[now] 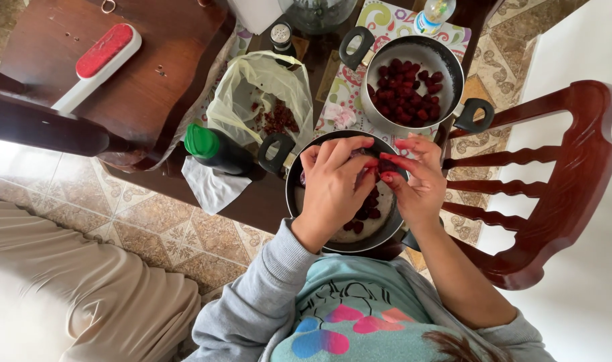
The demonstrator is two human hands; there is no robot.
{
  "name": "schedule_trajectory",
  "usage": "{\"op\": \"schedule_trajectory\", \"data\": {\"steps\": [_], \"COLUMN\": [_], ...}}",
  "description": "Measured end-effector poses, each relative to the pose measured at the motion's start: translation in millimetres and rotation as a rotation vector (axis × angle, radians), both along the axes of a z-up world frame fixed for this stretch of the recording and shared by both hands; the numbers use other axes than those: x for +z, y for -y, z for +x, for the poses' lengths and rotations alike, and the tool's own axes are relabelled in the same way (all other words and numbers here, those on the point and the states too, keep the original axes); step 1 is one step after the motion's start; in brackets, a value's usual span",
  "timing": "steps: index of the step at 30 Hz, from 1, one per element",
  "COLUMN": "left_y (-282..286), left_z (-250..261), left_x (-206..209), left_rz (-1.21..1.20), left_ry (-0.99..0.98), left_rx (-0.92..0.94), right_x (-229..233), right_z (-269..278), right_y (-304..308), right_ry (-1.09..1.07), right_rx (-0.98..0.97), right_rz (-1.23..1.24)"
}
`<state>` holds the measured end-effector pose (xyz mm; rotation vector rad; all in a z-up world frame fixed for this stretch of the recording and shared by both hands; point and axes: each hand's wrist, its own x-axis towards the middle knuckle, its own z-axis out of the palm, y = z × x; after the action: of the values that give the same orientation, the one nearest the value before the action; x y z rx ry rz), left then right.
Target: The person is sorting dried hibiscus flowers or similar small fruits from a plastic bag into a pot.
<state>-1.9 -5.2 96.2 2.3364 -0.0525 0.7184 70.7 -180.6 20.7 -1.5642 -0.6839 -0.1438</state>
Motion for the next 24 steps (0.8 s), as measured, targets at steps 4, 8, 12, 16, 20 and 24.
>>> {"op": "schedule_trajectory", "data": {"steps": [4, 8, 12, 16, 20, 24], "left_y": [1, -4, -23, -80, -125, -150], "left_z": [1, 3, 8, 41, 65, 82], "left_x": [1, 1, -4, -42, -68, -90], "left_rz": [0.048, 0.003, 0.043, 0.179, 0.319, 0.402], "left_ry": [0.012, 0.02, 0.011, -0.007, -0.073, -0.174], "left_rx": [0.01, 0.029, 0.12, 0.247, 0.417, 0.533], "right_x": [-9, -12, -14, -17, -21, -26], "right_z": [0, 5, 13, 20, 28, 41], "right_y": [-1, 1, 4, 8, 13, 18], "right_ry": [-0.103, -0.465, -0.628, -0.662, -0.675, -0.694], "right_rx": [0.033, 0.253, 0.396, 0.392, 0.358, 0.32], "right_rz": [0.069, 0.362, 0.499, 0.51, 0.489, 0.495]}}
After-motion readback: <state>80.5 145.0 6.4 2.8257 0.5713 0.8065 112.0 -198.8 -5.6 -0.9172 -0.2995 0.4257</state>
